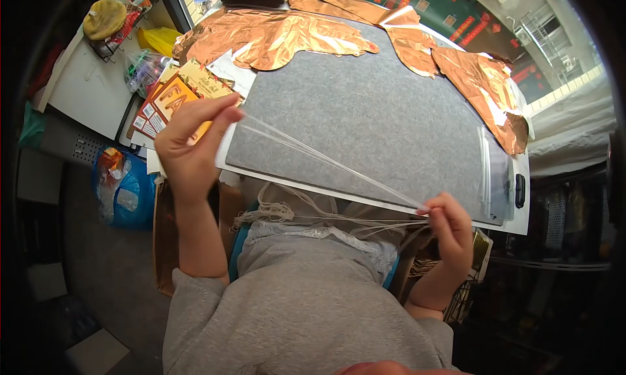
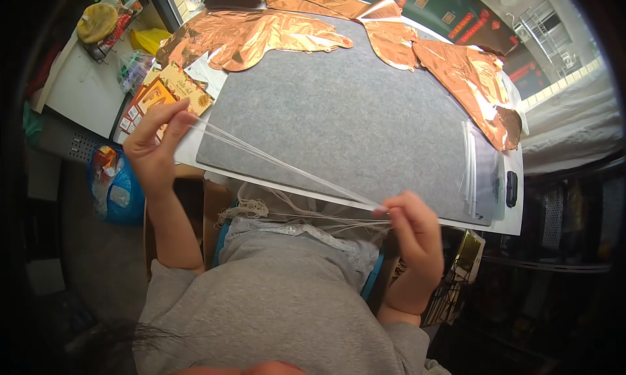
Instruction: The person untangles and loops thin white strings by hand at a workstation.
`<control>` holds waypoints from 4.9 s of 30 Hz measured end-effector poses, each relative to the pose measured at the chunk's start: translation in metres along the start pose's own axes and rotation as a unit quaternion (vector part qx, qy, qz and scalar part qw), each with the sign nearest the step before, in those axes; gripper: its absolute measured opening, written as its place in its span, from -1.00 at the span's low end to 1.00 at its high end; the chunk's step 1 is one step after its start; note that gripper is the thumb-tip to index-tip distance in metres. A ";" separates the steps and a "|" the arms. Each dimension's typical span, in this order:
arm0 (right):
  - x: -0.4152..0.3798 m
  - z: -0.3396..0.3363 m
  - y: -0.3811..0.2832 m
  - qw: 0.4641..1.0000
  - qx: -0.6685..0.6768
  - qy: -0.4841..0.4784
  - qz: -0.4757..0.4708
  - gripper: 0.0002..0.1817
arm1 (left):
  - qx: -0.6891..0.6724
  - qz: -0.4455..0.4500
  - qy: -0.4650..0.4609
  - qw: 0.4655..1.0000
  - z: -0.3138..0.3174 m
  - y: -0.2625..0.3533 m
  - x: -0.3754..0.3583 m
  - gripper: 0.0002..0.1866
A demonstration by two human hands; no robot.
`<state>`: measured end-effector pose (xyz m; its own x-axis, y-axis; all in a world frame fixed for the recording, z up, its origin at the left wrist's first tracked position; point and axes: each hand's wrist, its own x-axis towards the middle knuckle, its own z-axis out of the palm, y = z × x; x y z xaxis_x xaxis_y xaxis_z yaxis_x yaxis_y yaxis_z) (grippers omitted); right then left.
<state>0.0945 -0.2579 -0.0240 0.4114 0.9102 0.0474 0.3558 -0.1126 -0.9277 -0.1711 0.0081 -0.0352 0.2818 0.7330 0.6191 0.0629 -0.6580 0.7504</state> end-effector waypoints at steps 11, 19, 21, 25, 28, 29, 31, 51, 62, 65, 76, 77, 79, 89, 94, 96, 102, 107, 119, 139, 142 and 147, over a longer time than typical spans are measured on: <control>0.034 0.050 -0.084 0.958 -0.106 0.046 -0.261 -0.86 | -0.305 0.008 -0.343 0.888 0.074 0.066 -0.011 -0.02; 0.044 0.033 -0.064 0.922 0.094 0.140 -0.349 -0.86 | -0.521 -0.323 -0.495 0.616 0.073 0.039 -0.013 -0.64; 0.039 0.036 -0.048 0.927 0.125 0.179 -0.304 -0.85 | -0.545 -0.344 -0.404 0.649 0.073 0.035 -0.015 -0.65; 0.029 0.032 -0.021 0.932 0.158 0.165 -0.281 -0.85 | -0.408 -0.193 -0.392 0.802 0.072 0.021 -0.015 -0.62; 0.024 0.015 -0.007 0.924 0.172 0.162 -0.299 -0.87 | -0.378 -0.141 -0.399 0.823 0.061 0.009 -0.012 -0.62; 0.021 0.010 -0.004 0.924 0.174 0.159 -0.303 -0.86 | -0.373 -0.130 -0.391 0.831 0.060 0.008 -0.010 -0.62; 0.018 0.006 -0.001 0.928 0.179 0.154 -0.288 -0.87 | -0.421 -0.147 -0.332 0.831 0.064 0.006 -0.009 -0.60; 0.063 0.068 -0.015 0.982 0.178 -0.052 -0.035 -0.61 | -0.766 -0.209 -0.103 0.599 0.102 0.031 -0.014 -0.69; 0.086 0.048 -0.069 0.903 -0.263 -0.004 -0.340 -0.79 | -0.380 -0.106 -0.285 0.874 0.104 0.045 -0.029 -0.34; 0.089 0.045 -0.065 0.910 -0.236 0.052 -0.337 -0.79 | -0.606 -0.267 -0.332 0.672 0.110 0.036 -0.035 -0.36; 0.070 0.077 -0.024 0.915 -0.158 0.136 -0.345 -0.77 | -0.554 -0.364 -0.036 0.748 0.111 0.035 -0.024 -0.73; 0.069 0.086 -0.018 0.922 -0.167 0.103 -0.333 -0.76 | -0.592 -0.361 -0.001 0.720 0.112 0.040 -0.023 -0.73; 0.069 0.103 -0.007 0.937 -0.138 0.066 -0.314 -0.78 | -0.573 -0.450 0.058 0.682 0.111 0.050 -0.017 -0.74; 0.072 0.114 -0.016 0.968 0.095 0.116 -0.201 -0.56 | -0.568 -0.212 -0.167 0.778 0.108 0.043 -0.032 -0.73; 0.081 0.116 -0.019 0.951 0.000 0.095 -0.294 -0.81 | -0.464 -0.124 -0.265 0.836 0.086 0.027 -0.023 -0.70; 0.086 0.107 -0.022 0.958 0.008 0.033 -0.285 -0.84 | -0.441 -0.106 -0.285 0.844 0.078 0.023 -0.025 -0.69; 0.092 0.087 -0.029 0.976 0.137 -0.117 -0.123 -0.81 | -0.546 -0.298 -0.340 0.705 0.052 -0.001 -0.038 -0.69; 0.103 0.093 -0.018 0.966 0.157 -0.187 -0.083 -0.83 | -0.559 -0.341 -0.296 0.695 0.052 -0.002 -0.053 -0.70; 0.112 0.123 -0.013 0.975 0.103 -0.009 -0.196 -0.82 | -0.435 -0.330 -0.187 0.816 0.058 -0.007 -0.059 -0.82; 0.039 0.109 0.055 0.904 -0.130 -0.093 -0.396 -0.67 | 0.166 0.182 -0.120 0.962 0.098 -0.083 0.064 -0.94; 0.023 0.115 0.092 0.923 -0.171 -0.109 -0.326 -0.72 | 0.305 0.185 -0.229 0.906 0.102 -0.102 0.052 -0.92; 0.009 0.118 0.138 0.928 -0.288 -0.143 -0.190 -0.71 | 0.358 0.248 -0.234 0.869 0.098 -0.087 0.035 -0.89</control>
<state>0.0478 -0.2180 -0.1951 -0.0447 0.9871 0.1537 0.8526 0.1179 -0.5092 -0.0729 0.0746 -0.1014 0.7929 0.2873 0.5374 0.3543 -0.9349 -0.0229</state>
